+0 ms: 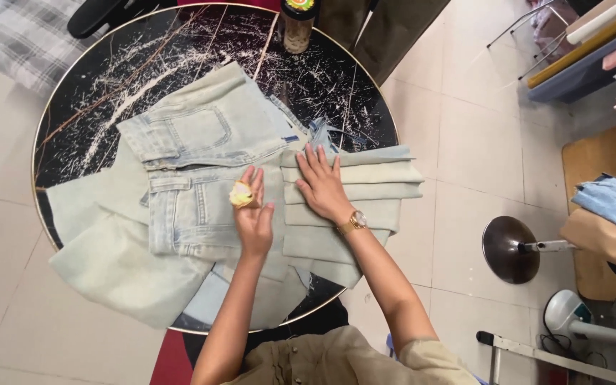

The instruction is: The person is pleating and arranging a piece of light-colored denim fabric on a round table while holding a small snack.

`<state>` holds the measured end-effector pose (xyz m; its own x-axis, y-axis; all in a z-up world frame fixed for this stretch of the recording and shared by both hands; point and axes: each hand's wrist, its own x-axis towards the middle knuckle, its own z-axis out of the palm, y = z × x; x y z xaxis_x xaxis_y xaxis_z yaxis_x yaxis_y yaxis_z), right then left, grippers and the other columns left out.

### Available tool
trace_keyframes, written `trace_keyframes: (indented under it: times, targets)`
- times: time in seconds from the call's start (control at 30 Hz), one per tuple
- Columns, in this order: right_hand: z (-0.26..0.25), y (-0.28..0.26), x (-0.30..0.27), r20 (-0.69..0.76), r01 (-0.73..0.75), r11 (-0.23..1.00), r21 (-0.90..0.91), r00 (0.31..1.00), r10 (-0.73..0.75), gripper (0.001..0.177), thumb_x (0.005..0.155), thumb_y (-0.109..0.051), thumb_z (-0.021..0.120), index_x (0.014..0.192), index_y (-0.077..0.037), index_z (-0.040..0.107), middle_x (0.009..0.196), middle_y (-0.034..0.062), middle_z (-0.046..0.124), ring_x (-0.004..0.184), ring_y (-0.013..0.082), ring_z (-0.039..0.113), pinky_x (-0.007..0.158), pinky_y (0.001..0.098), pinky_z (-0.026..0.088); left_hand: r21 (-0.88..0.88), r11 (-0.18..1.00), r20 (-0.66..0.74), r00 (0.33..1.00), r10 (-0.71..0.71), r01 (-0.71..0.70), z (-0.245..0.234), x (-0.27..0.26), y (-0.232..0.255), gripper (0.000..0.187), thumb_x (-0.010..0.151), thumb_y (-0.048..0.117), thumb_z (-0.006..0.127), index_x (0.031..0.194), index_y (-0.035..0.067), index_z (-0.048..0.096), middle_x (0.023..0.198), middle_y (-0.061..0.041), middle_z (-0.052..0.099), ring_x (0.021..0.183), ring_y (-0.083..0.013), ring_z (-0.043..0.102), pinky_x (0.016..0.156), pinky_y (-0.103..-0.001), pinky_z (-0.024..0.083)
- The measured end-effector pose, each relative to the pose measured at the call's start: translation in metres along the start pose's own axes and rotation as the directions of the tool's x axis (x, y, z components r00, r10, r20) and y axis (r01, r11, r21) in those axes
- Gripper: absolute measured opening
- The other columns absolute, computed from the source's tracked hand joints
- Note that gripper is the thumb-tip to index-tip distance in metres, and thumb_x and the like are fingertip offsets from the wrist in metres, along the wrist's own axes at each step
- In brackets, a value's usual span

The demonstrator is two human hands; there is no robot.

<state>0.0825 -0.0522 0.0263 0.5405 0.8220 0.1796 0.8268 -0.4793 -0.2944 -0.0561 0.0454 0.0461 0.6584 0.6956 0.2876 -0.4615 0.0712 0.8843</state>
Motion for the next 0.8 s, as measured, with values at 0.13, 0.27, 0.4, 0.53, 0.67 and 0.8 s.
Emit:
trace_keyframes:
  times: [0.13,0.27,0.4,0.53,0.67,0.8]
  targets:
    - [0.017,-0.003,0.008,0.012,0.014,0.999,-0.041,1.0,-0.014,0.053,0.091,-0.038,0.039,0.138,-0.016,0.029,0.144,0.0109,0.023,0.133,0.0333,0.014,0.099,0.0644,0.007,-0.025,1.0,-0.039,0.999,0.011,-0.012,-0.023,-0.015,0.012,0.062,0.073,-0.002,0.048,0.13,-0.002,0.022,0.139,-0.017,0.025,0.129,-0.0329,0.026,0.106,-0.043,0.02]
    - [0.021,-0.003,0.01,0.012,-0.003,0.997,-0.083,1.0,0.004,0.053,0.092,-0.04,0.038,0.138,-0.015,0.028,0.142,0.011,0.027,0.133,0.0334,0.017,0.098,0.0648,0.004,-0.008,1.0,-0.048,0.999,0.017,-0.018,-0.036,-0.027,0.014,0.058,0.077,0.001,0.048,0.129,-0.004,0.023,0.138,-0.017,0.024,0.128,-0.0345,0.027,0.106,-0.044,0.02]
    - [0.021,-0.005,0.01,0.006,-0.023,0.997,-0.078,1.0,0.024,0.054,0.093,-0.042,0.036,0.139,-0.016,0.027,0.142,0.0111,0.028,0.133,0.0333,0.016,0.098,0.0654,0.003,0.007,1.0,-0.026,1.0,0.0,0.0,-0.038,-0.037,0.019,0.059,0.076,0.0,0.046,0.13,-0.004,0.022,0.138,-0.017,0.024,0.129,-0.0333,0.027,0.106,-0.043,0.02]
    - [0.018,-0.011,0.009,-0.02,-0.05,0.998,-0.037,0.999,0.049,0.052,0.094,-0.039,0.035,0.139,-0.016,0.025,0.144,0.0103,0.025,0.133,0.0326,0.015,0.099,0.0647,0.004,0.003,1.0,-0.009,1.0,-0.012,0.012,-0.041,-0.046,0.018,0.061,0.075,-0.001,0.046,0.131,-0.004,0.021,0.139,-0.017,0.024,0.129,-0.0327,0.027,0.106,-0.042,0.021]
    - [0.02,-0.012,0.01,-0.051,-0.056,0.998,0.028,0.997,0.058,0.05,0.095,-0.037,0.034,0.14,-0.017,0.024,0.145,0.0094,0.022,0.134,0.0315,0.013,0.099,0.0644,0.002,0.026,1.0,0.009,1.0,-0.009,0.009,-0.046,-0.05,0.019,0.062,0.074,-0.004,0.045,0.13,-0.005,0.021,0.138,-0.018,0.024,0.128,-0.0338,0.029,0.105,-0.043,0.023]
    - [0.006,-0.019,0.01,-0.086,-0.054,0.99,0.129,0.994,0.066,0.048,0.096,-0.035,0.035,0.14,-0.018,0.026,0.144,0.0101,0.021,0.133,0.0329,0.013,0.099,0.0651,0.003,0.081,0.996,0.06,0.997,-0.045,0.041,-0.048,-0.055,0.033,0.052,0.076,-0.009,0.041,0.125,-0.009,0.022,0.13,-0.022,0.032,0.119,-0.0368,0.039,0.101,-0.046,0.028]
